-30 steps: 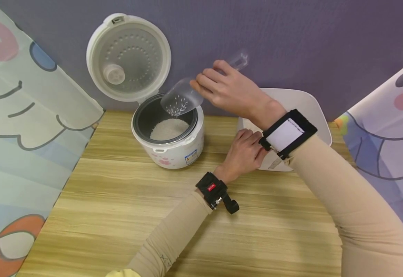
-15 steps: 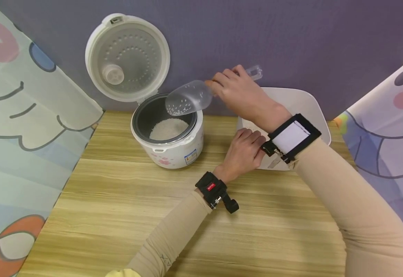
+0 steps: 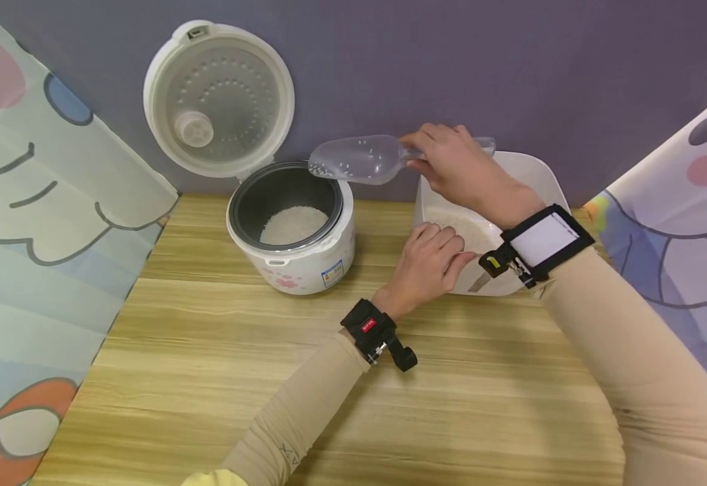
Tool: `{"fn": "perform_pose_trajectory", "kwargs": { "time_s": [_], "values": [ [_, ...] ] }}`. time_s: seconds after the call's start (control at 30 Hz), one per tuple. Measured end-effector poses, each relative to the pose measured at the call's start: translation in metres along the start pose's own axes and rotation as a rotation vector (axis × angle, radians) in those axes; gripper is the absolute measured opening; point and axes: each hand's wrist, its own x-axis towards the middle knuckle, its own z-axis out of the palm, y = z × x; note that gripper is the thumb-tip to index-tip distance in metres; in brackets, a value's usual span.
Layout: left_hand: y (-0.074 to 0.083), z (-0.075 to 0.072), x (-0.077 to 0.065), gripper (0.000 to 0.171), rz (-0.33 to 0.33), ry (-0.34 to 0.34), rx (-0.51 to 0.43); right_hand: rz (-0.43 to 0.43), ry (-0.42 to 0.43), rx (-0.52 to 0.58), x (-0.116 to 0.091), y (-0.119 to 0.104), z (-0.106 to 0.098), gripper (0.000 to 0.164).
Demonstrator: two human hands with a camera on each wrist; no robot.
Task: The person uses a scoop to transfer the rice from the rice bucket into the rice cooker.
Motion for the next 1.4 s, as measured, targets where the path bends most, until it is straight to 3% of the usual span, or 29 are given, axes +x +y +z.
{"fn": "perform_pose_trajectory", "kwargs": {
  "time_s": [0.43,0.6,1.1,1.23,1.4],
  "values": [
    [0.001,-0.002,0.0,0.027,-0.015,-0.054,-0.022,0.148,0.023,0.061,-0.047,0.041,-0.015,0.034],
    [0.0,-0.001,0.0,0.027,-0.016,-0.05,-0.031,0.238,-0.021,0.101,-0.065,0.056,-0.024,0.036],
    [-0.001,0.001,-0.002,0.029,-0.026,-0.04,-0.023,0.402,-0.159,0.031,-0.108,0.101,-0.043,0.042],
    [-0.001,0.001,-0.002,0.029,-0.026,-0.04,-0.025,0.39,-0.194,-0.019,-0.112,0.111,-0.048,0.04],
    [-0.001,0.0,-0.002,0.029,-0.026,-0.048,-0.028,0.241,-0.178,-0.128,-0.109,0.117,-0.048,0.034]
  ]
}}
